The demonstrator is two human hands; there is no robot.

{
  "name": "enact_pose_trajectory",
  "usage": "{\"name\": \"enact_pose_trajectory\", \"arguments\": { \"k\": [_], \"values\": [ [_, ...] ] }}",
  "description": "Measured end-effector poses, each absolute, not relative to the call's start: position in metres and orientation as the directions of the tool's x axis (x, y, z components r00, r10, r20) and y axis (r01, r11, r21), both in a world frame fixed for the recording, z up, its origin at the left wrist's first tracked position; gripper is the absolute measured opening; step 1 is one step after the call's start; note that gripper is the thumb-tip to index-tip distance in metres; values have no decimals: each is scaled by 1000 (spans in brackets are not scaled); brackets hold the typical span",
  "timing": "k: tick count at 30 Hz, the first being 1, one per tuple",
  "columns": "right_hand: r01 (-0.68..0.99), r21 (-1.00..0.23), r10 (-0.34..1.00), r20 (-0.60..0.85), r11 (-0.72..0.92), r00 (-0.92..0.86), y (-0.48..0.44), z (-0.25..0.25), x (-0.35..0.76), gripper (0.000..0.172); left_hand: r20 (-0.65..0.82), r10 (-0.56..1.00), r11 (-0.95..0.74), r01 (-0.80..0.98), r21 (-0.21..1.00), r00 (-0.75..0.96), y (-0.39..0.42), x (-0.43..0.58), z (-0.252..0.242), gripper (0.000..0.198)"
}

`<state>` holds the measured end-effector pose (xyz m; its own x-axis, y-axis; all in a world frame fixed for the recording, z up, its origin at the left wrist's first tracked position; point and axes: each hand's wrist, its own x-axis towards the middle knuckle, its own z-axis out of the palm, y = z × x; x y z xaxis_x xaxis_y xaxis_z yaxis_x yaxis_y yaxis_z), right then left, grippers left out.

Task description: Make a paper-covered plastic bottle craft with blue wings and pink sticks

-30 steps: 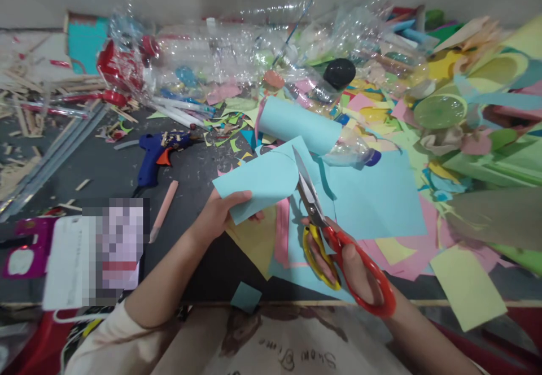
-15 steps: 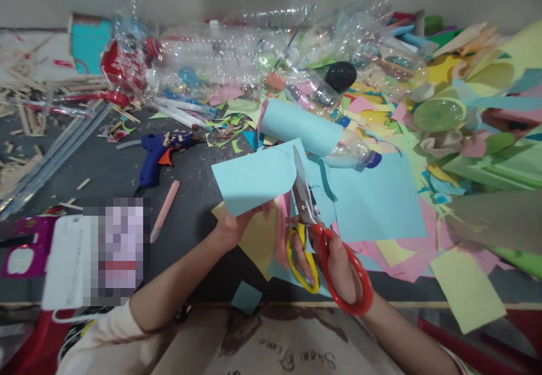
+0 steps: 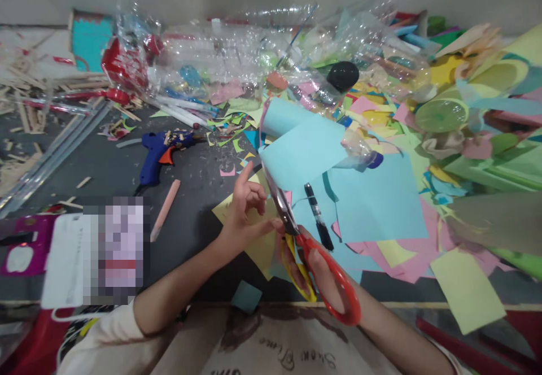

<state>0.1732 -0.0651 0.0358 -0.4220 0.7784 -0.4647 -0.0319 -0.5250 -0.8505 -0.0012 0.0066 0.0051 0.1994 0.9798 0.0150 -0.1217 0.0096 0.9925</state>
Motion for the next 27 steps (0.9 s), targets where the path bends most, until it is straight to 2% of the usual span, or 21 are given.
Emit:
{"name": "enact_pose_trajectory", "arguments": {
  "k": [3, 6, 9, 12, 14, 18, 21, 24, 27],
  "values": [
    [106, -842, 709, -507, -528, -490, -55, 47, 177, 56, 36, 996, -36, -3, 999, 82, 7, -2, 7, 99],
    [300, -851, 694, -525, -432, -493, -47, 57, 182, 43, 81, 997, -81, 66, 994, 13, 8, -3, 8, 97],
    [438, -838, 748, -512, -326, -422, -46, 64, 184, 28, 50, 999, -50, 40, 998, 17, 8, -1, 9, 95],
    [633, -744, 770, -526, -212, -360, -50, 68, 184, 25, -29, 999, 29, -10, 1000, 17, 7, 2, 9, 97],
    [704, -697, 769, -522, -135, -370, -52, 69, 183, 26, -87, 996, 87, -8, 996, 12, 6, 3, 9, 96],
    [796, -605, 785, -490, 6, -378, -54, 67, 174, 35, -165, 986, 166, 20, 986, -31, 7, 3, 7, 99],
    [837, -547, 807, -494, 1, -324, -55, 63, 165, 39, -191, 979, 192, 3, 981, -71, 10, 2, 9, 104],
    [790, -609, 839, -465, -72, -282, -55, 63, 159, 39, -157, 981, 152, -48, 987, -113, 12, 2, 12, 102],
    [683, -719, 854, -428, -125, -295, -53, 67, 159, 34, -79, 978, 56, -119, 991, -194, 11, 1, 12, 89]
  ]
}}
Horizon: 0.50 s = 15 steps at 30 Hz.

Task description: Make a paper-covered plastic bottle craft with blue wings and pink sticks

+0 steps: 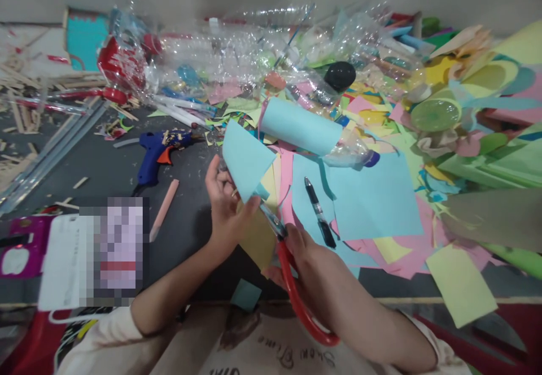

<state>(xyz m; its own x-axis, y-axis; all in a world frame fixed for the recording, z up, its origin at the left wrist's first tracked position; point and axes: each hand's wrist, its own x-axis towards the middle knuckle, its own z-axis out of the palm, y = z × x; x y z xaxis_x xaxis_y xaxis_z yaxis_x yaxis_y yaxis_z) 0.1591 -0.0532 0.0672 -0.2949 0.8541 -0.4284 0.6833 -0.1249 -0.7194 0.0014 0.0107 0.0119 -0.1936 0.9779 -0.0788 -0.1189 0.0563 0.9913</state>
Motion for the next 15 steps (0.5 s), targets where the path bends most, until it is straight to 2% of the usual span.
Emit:
{"name": "enact_pose_trajectory", "arguments": {
  "k": [2, 5, 6, 12, 15],
  "values": [
    [638, -759, 846, -422, -132, -326, -51, 70, 163, 26, -92, 958, 42, -184, 982, -273, 8, 0, 8, 72],
    [592, -787, 811, -455, -174, -368, -46, 70, 172, 20, -265, 897, 170, -276, 946, -353, 5, 0, 0, 31],
    [574, -794, 797, -473, -201, -376, -45, 69, 175, 21, -320, 878, 221, -293, 930, -355, 5, 0, -1, 23],
    [408, -844, 752, -511, -348, -416, -45, 76, 187, 30, -461, 851, 366, -343, 865, -254, 11, 2, 1, 15],
    [251, -866, 770, -499, -432, -398, -51, 77, 190, 41, -492, 854, 430, -304, 850, -167, 11, 2, 6, 22]
  ]
}}
